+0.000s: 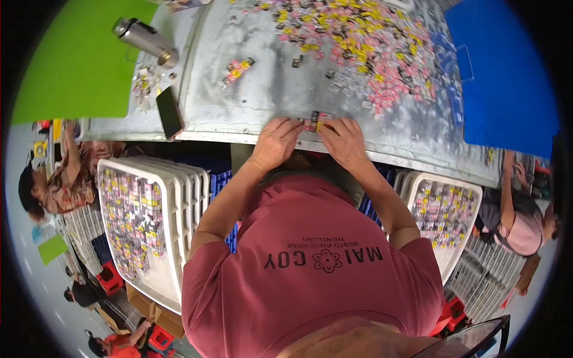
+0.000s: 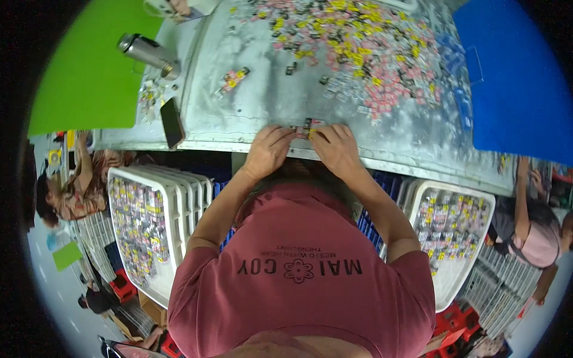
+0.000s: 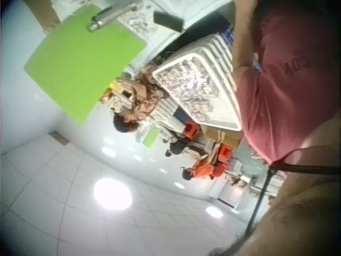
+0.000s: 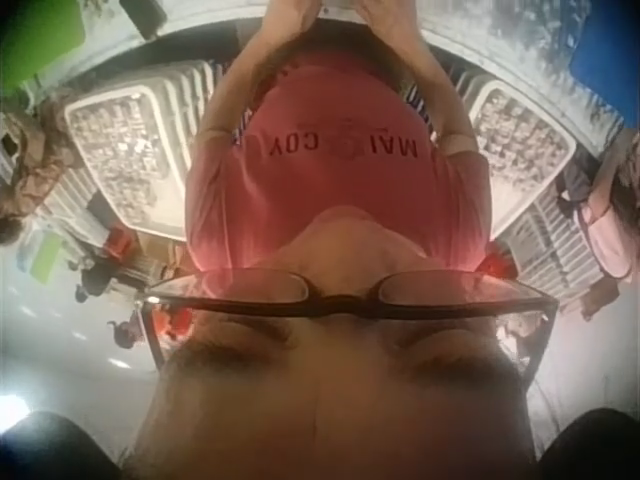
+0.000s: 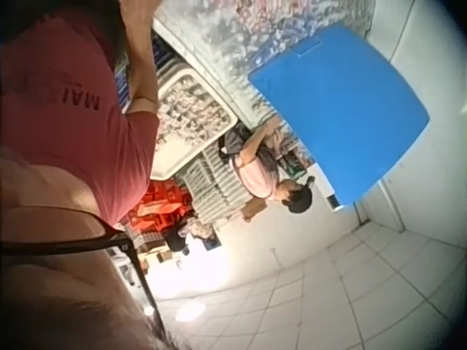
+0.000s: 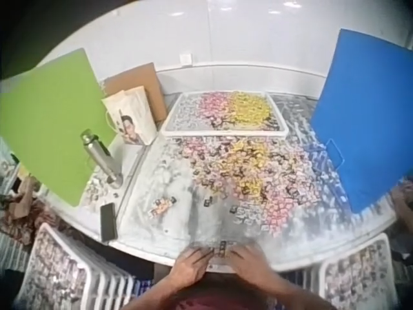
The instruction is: Sorting and arranging small colorful plastic toy parts on a workbench into groups and then placing them into a tray.
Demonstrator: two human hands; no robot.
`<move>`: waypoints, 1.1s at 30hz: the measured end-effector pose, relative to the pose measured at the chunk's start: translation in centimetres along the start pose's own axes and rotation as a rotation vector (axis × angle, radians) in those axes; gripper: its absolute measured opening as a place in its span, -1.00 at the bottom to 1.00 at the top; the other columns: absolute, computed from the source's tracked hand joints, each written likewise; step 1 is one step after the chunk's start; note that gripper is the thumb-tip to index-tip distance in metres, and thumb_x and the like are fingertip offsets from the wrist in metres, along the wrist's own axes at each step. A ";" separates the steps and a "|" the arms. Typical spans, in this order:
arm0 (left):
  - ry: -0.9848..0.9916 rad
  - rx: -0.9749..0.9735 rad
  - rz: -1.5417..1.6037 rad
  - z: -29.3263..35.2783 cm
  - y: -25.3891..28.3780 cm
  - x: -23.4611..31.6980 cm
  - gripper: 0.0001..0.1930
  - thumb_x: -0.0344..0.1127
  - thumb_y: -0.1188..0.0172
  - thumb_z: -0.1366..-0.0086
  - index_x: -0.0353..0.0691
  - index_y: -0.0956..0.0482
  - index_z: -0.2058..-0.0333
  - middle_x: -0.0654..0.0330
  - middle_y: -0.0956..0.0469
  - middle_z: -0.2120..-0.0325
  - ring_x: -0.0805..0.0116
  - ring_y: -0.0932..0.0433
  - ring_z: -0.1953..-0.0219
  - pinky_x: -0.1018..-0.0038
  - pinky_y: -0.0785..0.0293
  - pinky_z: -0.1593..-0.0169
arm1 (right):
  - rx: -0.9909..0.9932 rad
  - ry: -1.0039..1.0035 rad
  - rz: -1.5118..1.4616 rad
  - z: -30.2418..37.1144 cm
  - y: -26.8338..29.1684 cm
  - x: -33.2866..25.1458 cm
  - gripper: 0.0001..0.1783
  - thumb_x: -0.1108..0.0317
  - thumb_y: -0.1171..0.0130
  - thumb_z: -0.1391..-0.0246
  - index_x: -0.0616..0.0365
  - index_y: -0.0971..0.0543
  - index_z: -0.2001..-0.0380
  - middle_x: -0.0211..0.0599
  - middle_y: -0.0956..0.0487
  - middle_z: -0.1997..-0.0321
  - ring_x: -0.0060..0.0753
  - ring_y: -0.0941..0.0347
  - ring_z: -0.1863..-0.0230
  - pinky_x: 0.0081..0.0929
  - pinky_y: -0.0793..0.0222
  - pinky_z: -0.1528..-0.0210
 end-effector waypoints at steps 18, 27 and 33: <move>-0.117 -0.064 -0.179 2.5 -8.5 0.8 -0.08 0.40 0.00 -0.35 -0.23 -0.22 -0.42 0.05 -0.19 -0.46 -0.04 -0.14 -0.47 -0.24 0.01 -0.41 | -0.289 0.157 0.311 7.3 -2.8 1.4 -0.24 -0.08 0.05 -0.43 0.13 -0.17 -0.51 -0.19 -0.19 -0.58 -0.07 -0.18 -0.52 0.04 -0.06 -0.46; -0.110 -0.017 -0.220 2.0 -8.7 0.7 -0.05 0.45 0.04 -0.35 -0.23 -0.21 -0.43 0.05 -0.21 -0.45 -0.04 -0.21 -0.44 -0.26 -0.06 -0.36 | -0.264 0.115 0.402 6.2 -2.6 3.0 -0.12 -0.24 0.14 -0.41 0.11 -0.06 -0.55 -0.18 -0.03 -0.65 -0.05 0.08 -0.63 0.04 0.15 -0.55; -0.181 0.152 -0.272 1.5 -9.1 0.0 -0.17 0.42 -0.17 -0.25 -0.08 -0.41 -0.28 0.06 -0.36 -0.34 -0.07 -0.33 -0.34 -0.23 -0.28 -0.14 | -0.462 0.011 0.522 8.3 -5.0 6.5 -0.09 -0.28 0.19 -0.40 0.11 -0.02 -0.56 -0.18 0.02 -0.66 -0.08 0.13 -0.65 0.01 0.19 -0.57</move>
Point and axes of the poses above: each hand's wrist, its own z-axis away from the middle knuckle, its own y-axis out of the back of the hand, x = y × z, the point moved 5 cm from there along -z, towards the middle knuckle
